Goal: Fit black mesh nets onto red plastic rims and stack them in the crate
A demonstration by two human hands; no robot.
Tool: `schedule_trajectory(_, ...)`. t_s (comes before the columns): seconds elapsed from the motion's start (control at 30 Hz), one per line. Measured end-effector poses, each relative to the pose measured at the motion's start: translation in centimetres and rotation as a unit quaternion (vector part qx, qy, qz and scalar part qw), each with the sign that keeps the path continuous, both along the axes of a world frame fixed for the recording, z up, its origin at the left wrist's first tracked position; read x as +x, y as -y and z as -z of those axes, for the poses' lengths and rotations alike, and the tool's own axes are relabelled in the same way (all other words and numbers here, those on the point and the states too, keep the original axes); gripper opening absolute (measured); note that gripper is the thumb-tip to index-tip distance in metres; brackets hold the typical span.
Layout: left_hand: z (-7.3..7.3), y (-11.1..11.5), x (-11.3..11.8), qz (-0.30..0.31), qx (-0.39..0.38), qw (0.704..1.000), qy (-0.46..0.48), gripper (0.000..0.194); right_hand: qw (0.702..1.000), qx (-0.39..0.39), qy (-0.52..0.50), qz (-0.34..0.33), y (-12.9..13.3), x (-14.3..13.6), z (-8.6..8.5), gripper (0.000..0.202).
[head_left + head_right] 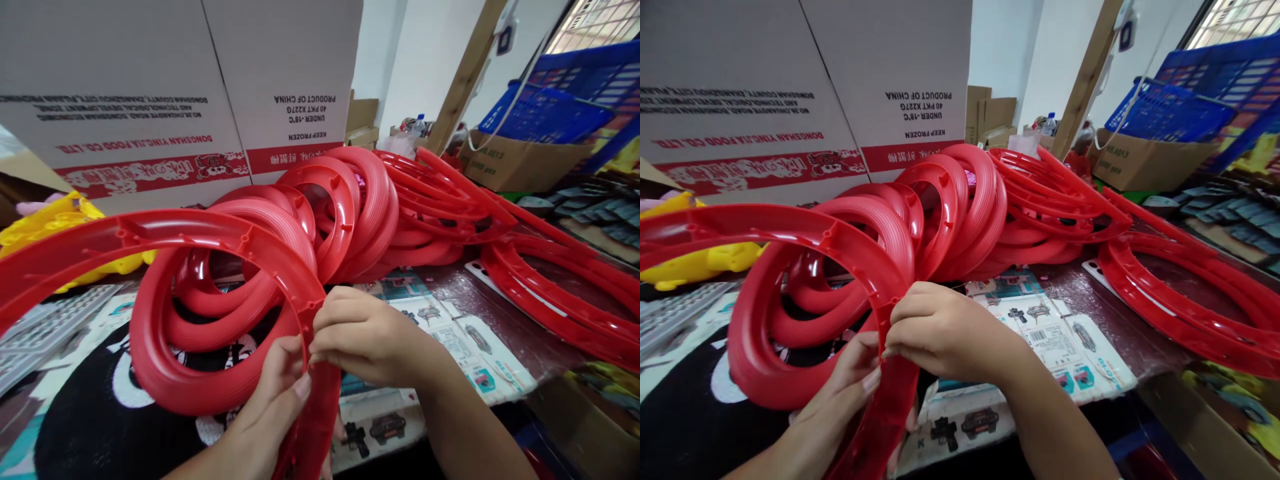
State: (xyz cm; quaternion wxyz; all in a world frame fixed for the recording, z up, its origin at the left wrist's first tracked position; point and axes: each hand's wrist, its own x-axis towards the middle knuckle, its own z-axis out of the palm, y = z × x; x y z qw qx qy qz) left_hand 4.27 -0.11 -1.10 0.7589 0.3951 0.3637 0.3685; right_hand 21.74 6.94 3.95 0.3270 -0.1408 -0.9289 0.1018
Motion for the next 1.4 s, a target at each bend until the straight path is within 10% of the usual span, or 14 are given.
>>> schedule_trajectory(0.67, 0.4, -0.1, 0.5, -0.022, 0.037, 0.999, -0.022, 0.045, 0.987, 0.086, 0.041, 0.132, 1.0, -0.4, -0.1, 0.020)
schedule_trajectory(1.4, 0.2, -0.4, 0.0, 0.077, 0.132, 0.985, -0.077, 0.020, 0.981, 0.178, 0.006, 0.077, 1.2, 0.5, -0.3, 0.006)
